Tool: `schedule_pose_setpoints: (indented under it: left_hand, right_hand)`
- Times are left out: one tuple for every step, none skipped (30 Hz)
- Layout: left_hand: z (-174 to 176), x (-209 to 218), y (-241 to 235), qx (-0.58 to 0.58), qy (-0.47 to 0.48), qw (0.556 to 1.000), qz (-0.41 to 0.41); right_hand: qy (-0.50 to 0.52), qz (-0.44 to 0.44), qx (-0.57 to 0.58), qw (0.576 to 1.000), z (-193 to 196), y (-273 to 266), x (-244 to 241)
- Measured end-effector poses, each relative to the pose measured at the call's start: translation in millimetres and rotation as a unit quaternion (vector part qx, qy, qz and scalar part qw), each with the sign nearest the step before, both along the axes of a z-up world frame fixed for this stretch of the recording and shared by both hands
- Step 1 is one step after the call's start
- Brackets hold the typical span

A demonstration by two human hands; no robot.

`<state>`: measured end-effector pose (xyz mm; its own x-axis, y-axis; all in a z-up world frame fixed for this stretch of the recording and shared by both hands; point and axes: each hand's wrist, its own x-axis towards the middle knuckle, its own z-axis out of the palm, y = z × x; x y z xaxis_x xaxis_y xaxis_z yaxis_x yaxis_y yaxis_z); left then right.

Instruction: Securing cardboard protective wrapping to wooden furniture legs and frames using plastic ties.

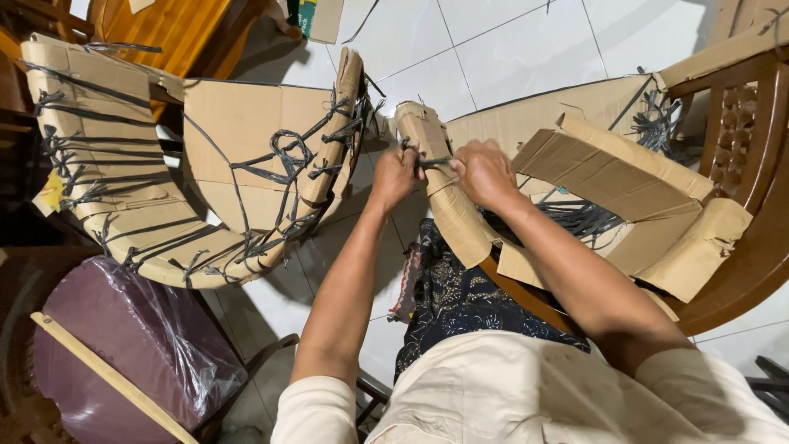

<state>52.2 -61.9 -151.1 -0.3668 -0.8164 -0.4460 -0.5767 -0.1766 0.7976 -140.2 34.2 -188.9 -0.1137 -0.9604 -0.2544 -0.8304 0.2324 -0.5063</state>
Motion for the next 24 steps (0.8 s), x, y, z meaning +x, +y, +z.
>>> schedule_pose_setpoints:
  left_hand:
    - [1,-2,2,0.000,0.000,1.000,0.000]
    - [2,-5,3,-0.005,0.002,1.000,0.000]
    - [3,-6,6,-0.008,0.002,1.000,0.002]
    - [5,-8,4,-0.008,0.002,1.000,0.004]
    - [6,-9,5,-0.017,-0.002,1.000,-0.010]
    - [8,-11,5,-0.026,-0.006,0.999,-0.024]
    - [5,-11,4,-0.028,-0.004,0.999,-0.026]
    - [3,-10,2,-0.030,-0.012,0.999,-0.030]
    - [1,-9,1,-0.031,-0.020,0.999,-0.031]
    - [14,-14,1,-0.033,-0.020,0.999,-0.031]
    - [28,-16,4,-0.036,-0.020,0.999,-0.027]
    - [40,-18,7,-0.039,-0.020,0.999,-0.022]
    - [41,-19,6,-0.039,-0.021,0.999,-0.021]
    - [42,-19,5,-0.029,-0.023,0.999,-0.010]
    - [42,-20,6,-0.017,-0.026,1.000,0.001]
    - [35,-19,5,-0.015,-0.026,1.000,0.002]
    - [29,-19,2,-0.011,-0.024,1.000,0.008]
    - [22,-20,-2,-0.008,-0.021,1.000,0.014]
    - [26,-19,-3,-0.007,-0.021,1.000,0.013]
    - [30,-19,-4,-0.001,-0.015,1.000,0.010]
    - [35,-18,-6,0.004,-0.009,1.000,0.007]
    - [39,-20,-7,0.003,-0.009,1.000,0.007]
    - [43,-22,-7,0.010,-0.008,1.000,0.005]
    - [47,-23,-6,0.016,-0.008,1.000,0.003]
  right_hand:
    - [0.000,0.000,0.000,1.000,10,-2,0]
    - [0.014,0.005,-0.049,0.999,21,-5,0]
    - [0.026,0.011,-0.097,0.995,31,-7,1]
    - [0.026,0.012,-0.097,0.995,55,-10,6]
    - [-0.045,0.049,-0.096,0.993,78,-10,13]
    - [-0.116,0.086,-0.094,0.985,101,-11,19]
    - [-0.114,0.084,-0.096,0.985,82,-11,24]
    - [-0.096,0.082,-0.114,0.985,63,-11,28]
    - [-0.080,0.082,-0.132,0.985,45,-12,33]
    - [-0.079,0.082,-0.133,0.985,37,-14,31]
    - [-0.067,0.070,-0.176,0.980,28,-14,32]
    - [-0.055,0.058,-0.219,0.972,19,-14,32]
    - [-0.055,0.058,-0.219,0.972,12,-16,35]
    - [-0.028,0.059,-0.254,0.965,4,-18,37]
    - [-0.001,0.060,-0.286,0.956,-3,-17,39]
    - [-0.002,0.061,-0.284,0.957,-4,-14,40]
    - [0.008,0.069,-0.306,0.949,-4,-14,40]
    - [0.017,0.078,-0.327,0.941,-5,-14,41]
    - [0.017,0.077,-0.327,0.942,-12,-14,39]
    - [0.041,0.091,-0.355,0.929,-19,-13,38]
    - [0.065,0.105,-0.384,0.915,-26,-14,37]
    - [0.065,0.105,-0.385,0.915,-24,-16,34]
    - [0.088,0.116,-0.395,0.907,-22,-16,33]
    - [0.110,0.127,-0.404,0.899,-20,-16,31]
